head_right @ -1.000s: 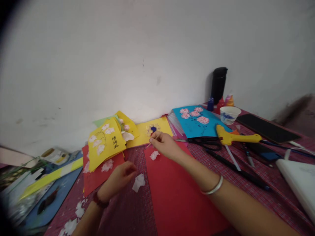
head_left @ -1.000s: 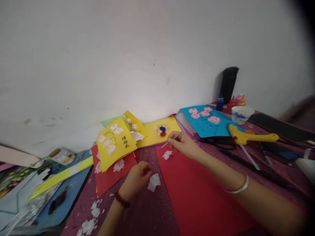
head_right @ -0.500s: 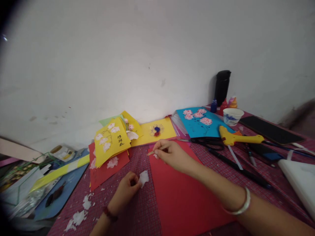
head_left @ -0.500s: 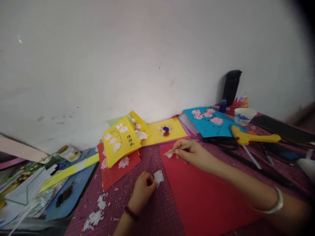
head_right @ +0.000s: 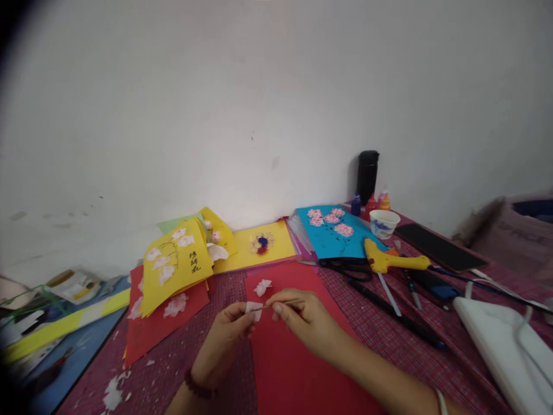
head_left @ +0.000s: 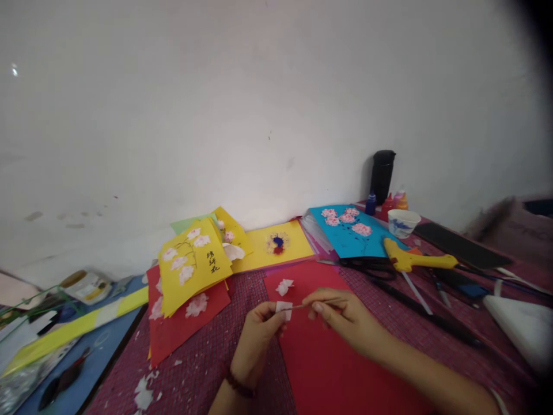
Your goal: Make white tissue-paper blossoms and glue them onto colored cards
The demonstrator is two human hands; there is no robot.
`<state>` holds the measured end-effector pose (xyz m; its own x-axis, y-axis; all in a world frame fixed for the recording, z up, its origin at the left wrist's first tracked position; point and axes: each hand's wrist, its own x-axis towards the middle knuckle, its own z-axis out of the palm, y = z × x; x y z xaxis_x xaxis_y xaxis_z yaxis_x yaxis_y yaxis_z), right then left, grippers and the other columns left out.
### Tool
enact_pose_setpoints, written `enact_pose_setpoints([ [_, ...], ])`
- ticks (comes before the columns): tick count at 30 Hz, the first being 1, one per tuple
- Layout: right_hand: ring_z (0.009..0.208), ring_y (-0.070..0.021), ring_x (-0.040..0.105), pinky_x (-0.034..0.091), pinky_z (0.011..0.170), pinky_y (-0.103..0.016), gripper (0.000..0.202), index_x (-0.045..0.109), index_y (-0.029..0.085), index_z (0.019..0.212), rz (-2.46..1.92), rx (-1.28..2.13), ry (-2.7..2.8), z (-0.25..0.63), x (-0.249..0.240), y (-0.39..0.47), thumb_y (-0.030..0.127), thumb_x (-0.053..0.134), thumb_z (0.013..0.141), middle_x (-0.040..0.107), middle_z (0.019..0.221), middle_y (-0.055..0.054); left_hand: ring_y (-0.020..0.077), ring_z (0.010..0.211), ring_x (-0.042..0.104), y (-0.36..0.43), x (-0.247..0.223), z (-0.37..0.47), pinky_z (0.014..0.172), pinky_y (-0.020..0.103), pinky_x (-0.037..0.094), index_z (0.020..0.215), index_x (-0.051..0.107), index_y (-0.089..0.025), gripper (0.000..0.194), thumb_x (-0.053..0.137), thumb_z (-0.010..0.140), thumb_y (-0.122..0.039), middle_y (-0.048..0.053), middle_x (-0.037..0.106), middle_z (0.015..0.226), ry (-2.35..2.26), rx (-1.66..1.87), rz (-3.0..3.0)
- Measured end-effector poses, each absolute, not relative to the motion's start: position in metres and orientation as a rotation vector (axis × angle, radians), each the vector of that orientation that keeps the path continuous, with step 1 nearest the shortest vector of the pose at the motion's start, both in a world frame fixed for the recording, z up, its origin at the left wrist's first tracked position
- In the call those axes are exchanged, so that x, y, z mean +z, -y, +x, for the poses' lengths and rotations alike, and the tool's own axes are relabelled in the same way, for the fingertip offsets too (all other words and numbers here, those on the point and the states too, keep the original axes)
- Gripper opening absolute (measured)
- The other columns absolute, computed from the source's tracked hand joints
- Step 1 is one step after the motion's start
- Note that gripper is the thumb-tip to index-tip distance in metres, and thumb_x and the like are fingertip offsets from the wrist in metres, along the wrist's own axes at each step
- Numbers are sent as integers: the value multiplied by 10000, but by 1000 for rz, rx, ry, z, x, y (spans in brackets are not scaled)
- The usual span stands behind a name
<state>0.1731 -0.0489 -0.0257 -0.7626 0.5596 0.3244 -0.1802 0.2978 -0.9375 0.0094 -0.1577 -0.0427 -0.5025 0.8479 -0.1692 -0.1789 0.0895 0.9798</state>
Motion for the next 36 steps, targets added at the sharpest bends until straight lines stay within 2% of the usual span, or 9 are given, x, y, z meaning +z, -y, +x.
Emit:
enact_pose_setpoints([
  [9,677,-128,562,446,616,-221,191,666,178,897,-333,1480,2015,174,-20,56,223,484,859,627,753,-32,73,524,454,165,-47,8,517,206,329,751,686,-123,164,718,646,-245,-12,592,598,-1539,1543,694],
  [17,684,-135,574,455,614,-232,197,663,188,916,-338,1452,2015,172,-25,56,225,477,863,634,774,-40,70,513,465,165,-45,11,510,201,340,706,674,-122,197,767,601,-261,-15,599,590,-1516,1593,644],
  [19,678,-135,575,454,605,-230,197,663,182,910,-337,1441,2006,172,-25,56,231,478,863,629,756,-39,81,527,498,168,-43,10,519,205,363,708,671,-117,234,761,631,-318,6,620,612,-1468,1603,624],
  [23,577,-113,544,429,530,-219,246,668,169,878,-347,1439,1983,172,-25,53,291,455,891,629,714,-37,127,593,583,173,-42,5,561,235,428,770,671,-92,368,622,772,-457,80,669,704,-1220,1600,550],
  [27,459,-89,502,400,444,-211,310,645,158,916,-344,1629,1862,172,-25,47,396,447,899,612,657,-17,89,556,569,175,-42,3,531,190,409,745,639,-128,207,723,718,-315,31,658,673,-1117,1584,526],
  [30,452,-81,506,413,450,-212,293,627,160,883,-290,1756,1797,172,-24,45,422,495,872,600,668,-7,72,552,556,174,-42,6,529,172,403,687,602,-154,200,782,645,-232,-10,637,641,-1132,1618,514],
  [33,480,-68,525,428,478,-207,244,610,163,819,-277,1832,1775,172,-22,47,399,554,845,596,744,-9,76,551,546,173,-41,8,525,176,400,660,600,-158,218,796,610,-240,-19,628,621,-1241,1685,564],
  [36,482,-73,539,429,475,-210,264,603,156,807,-334,1867,1742,170,-22,50,419,579,822,609,754,-19,83,547,521,172,-42,8,540,193,402,663,631,-161,175,761,646,-277,-14,623,598,-1432,1711,737],
])
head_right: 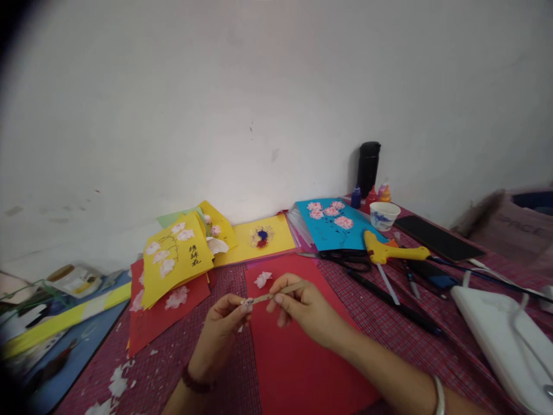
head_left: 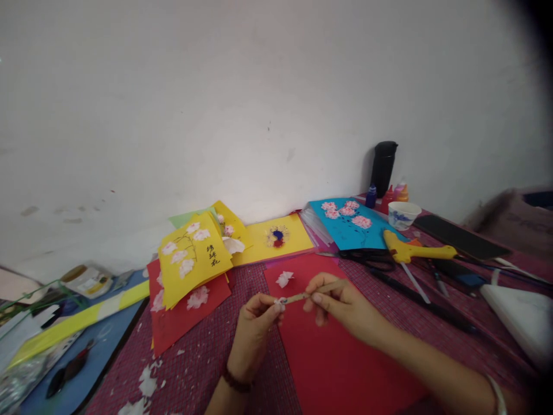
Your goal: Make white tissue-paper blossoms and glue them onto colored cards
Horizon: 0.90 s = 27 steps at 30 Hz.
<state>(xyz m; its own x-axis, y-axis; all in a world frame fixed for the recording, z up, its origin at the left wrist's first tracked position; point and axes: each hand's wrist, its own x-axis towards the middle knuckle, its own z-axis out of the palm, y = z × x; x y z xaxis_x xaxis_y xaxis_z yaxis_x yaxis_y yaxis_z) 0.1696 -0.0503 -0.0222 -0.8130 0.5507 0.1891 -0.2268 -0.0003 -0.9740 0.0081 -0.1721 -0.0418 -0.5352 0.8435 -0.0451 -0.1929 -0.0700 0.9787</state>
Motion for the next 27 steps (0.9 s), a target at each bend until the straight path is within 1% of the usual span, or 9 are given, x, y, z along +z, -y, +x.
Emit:
enact_pose_setpoints([
  [3,447,-80,508,403,440,-215,335,613,148,763,-405,1790,1756,166,-24,51,476,563,807,616,694,-28,111,574,518,174,-42,8,560,222,408,697,670,-171,114,708,695,-278,1,623,613,-1676,1636,983],
  [5,435,-74,461,367,425,-213,347,618,147,713,-457,1680,1774,164,-23,51,472,547,811,586,649,-15,137,612,536,174,-38,10,581,243,416,721,687,-182,79,670,727,-259,18,632,655,-1823,1562,1196],
  [10,442,-80,387,305,417,-204,219,590,176,769,-528,1580,1726,151,1,41,389,547,796,440,527,56,169,725,594,160,-11,7,692,262,434,827,692,-216,109,586,802,-213,45,675,779,-1962,1307,1826],
  [14,424,-72,421,337,431,-202,166,529,178,846,-392,1681,1749,134,25,23,336,515,800,493,582,60,172,801,595,132,3,-7,764,262,418,872,661,-202,141,526,835,-216,52,672,851,-2065,1257,1938],
  [16,455,-80,455,355,458,-207,154,541,170,854,-388,1531,1886,126,29,14,309,480,828,535,628,39,163,763,589,117,-1,-15,727,255,418,863,643,-188,147,504,841,-232,45,667,839,-2117,1259,1847],
  [19,591,-112,511,360,533,-216,157,588,160,754,-469,1149,2086,116,19,1,253,489,832,581,667,2,147,646,566,100,-14,-23,635,244,416,792,628,-171,156,487,833,-225,19,643,712,-2111,1195,1783],
  [21,625,-126,510,335,549,-222,166,590,155,682,-508,1039,2136,112,6,-6,216,508,814,585,653,-6,148,643,559,92,-24,-25,633,246,415,719,625,-169,129,518,791,-181,11,630,679,-2086,1122,1811],
  [24,573,-119,476,280,527,-228,180,571,153,624,-536,990,2193,107,-12,-12,181,518,794,569,603,-2,181,814,560,84,-35,-25,766,284,405,625,632,-177,100,597,692,-110,32,648,791,-2073,1022,1874],
  [27,553,-118,461,245,519,-233,173,582,155,632,-544,958,2239,104,-23,-14,180,530,794,575,595,-6,216,942,517,78,-42,-27,858,336,363,657,678,-192,103,631,658,-100,59,630,948,-2120,965,1894],
])
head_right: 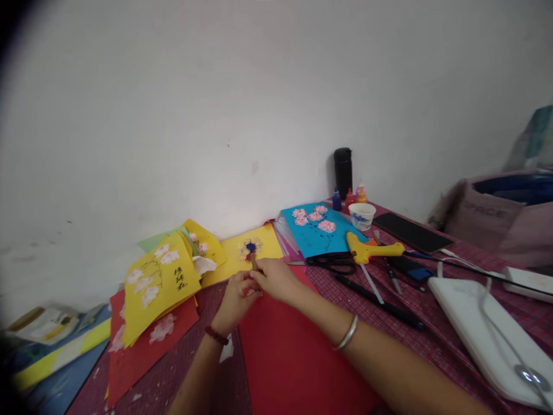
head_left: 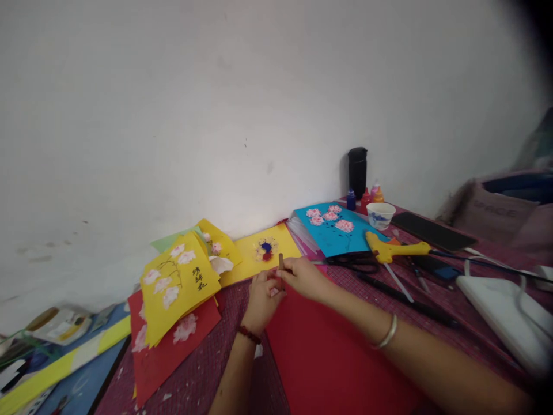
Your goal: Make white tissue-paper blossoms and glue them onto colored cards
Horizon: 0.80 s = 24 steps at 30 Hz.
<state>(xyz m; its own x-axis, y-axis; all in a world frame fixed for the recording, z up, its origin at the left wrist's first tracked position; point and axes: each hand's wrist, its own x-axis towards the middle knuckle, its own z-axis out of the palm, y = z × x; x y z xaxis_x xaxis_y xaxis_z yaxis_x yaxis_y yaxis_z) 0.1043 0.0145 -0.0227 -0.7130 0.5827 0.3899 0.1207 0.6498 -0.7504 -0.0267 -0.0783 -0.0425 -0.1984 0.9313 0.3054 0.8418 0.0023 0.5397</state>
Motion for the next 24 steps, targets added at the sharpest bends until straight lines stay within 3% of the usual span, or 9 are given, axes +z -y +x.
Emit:
enact_pose_setpoints([
  [4,566,-123,459,227,526,-244,155,600,151,657,-565,953,2246,102,-28,-16,188,540,794,599,629,-25,230,1002,488,74,-50,-31,887,363,345,717,707,-216,123,631,677,-128,58,604,1056,-2140,918,1893],
  [13,589,-118,468,298,531,-223,172,562,151,659,-654,1172,2017,97,-40,-25,209,492,804,590,644,-1,209,993,528,76,-49,-34,902,347,371,722,662,-178,97,573,736,-141,65,627,983,-2051,1060,1848],
  [18,454,-92,434,315,444,-203,170,498,169,625,-750,1398,1813,95,-48,-35,228,491,784,497,515,46,167,750,602,81,-54,-47,697,274,459,810,637,-156,223,443,853,-257,42,655,785,-1976,1072,1781],
  [21,379,-80,409,310,383,-195,166,496,177,642,-804,1531,1681,96,-52,-42,253,476,789,472,482,62,163,721,614,81,-64,-53,657,265,468,882,627,-140,181,478,809,-212,54,670,819,-1988,1054,1769],
  [24,347,-72,388,303,352,-192,171,513,177,661,-844,1608,1568,99,-53,-49,287,485,789,463,479,65,181,813,599,78,-69,-49,745,299,456,880,634,-155,168,548,735,-164,57,659,874,-2034,1038,1827],
])
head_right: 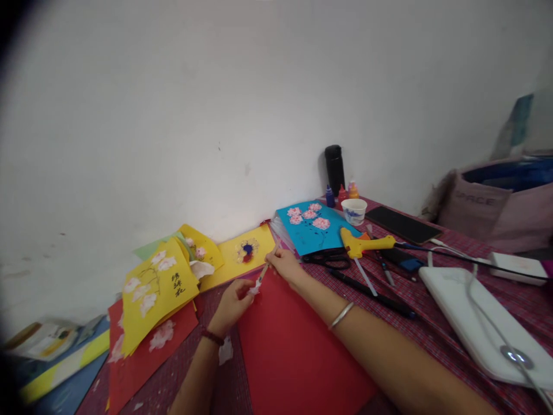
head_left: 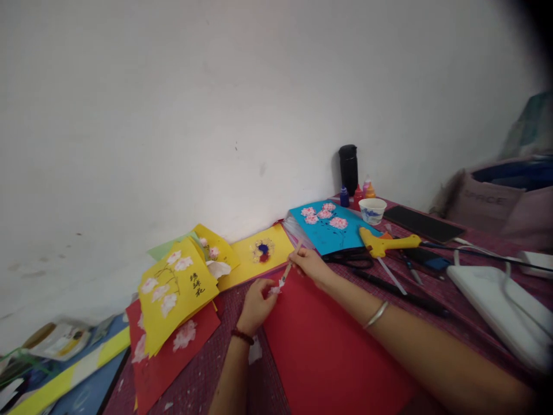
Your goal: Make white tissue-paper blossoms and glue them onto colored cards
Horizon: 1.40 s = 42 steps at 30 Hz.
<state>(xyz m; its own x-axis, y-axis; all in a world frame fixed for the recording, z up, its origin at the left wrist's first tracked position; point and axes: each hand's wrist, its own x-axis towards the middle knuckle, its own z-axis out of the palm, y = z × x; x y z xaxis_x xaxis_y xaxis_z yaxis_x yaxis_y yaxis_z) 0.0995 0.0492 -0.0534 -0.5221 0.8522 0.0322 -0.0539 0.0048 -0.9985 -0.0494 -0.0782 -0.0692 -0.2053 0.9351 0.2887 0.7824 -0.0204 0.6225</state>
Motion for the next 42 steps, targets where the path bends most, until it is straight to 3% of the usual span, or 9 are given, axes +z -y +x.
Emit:
enact_pose_setpoints([
  [4,344,-74,389,304,349,-198,162,529,174,661,-853,1632,1499,103,-55,-55,285,513,777,471,484,57,200,868,547,73,-69,-39,812,334,409,782,650,-176,137,595,668,-123,49,624,858,-2106,1013,1911],
  [10,373,-75,397,289,375,-191,154,512,173,627,-835,1561,1564,99,-59,-54,235,497,767,476,473,57,187,802,524,69,-70,-40,754,313,388,619,561,-180,102,541,699,-120,29,582,755,-2202,1003,1893],
  [16,446,-92,409,289,441,-201,173,519,167,580,-774,1403,1719,90,-64,-47,217,526,745,474,474,55,152,651,495,71,-77,-48,624,260,355,591,462,-194,139,505,721,-171,-10,518,640,-2242,996,1822],
  [21,550,-112,455,322,518,-209,157,592,150,649,-718,1262,1813,87,-71,-45,229,526,767,561,585,24,138,603,490,70,-84,-52,580,238,344,591,453,-197,121,491,705,-179,-22,511,605,-2239,1008,1776],
  [42,593,-127,509,337,549,-210,180,590,147,670,-647,1101,2013,84,-60,-29,208,497,812,627,655,-12,143,603,495,74,-75,-53,591,245,365,547,482,-193,62,470,603,-168,-19,526,582,-2130,1094,1671],
])
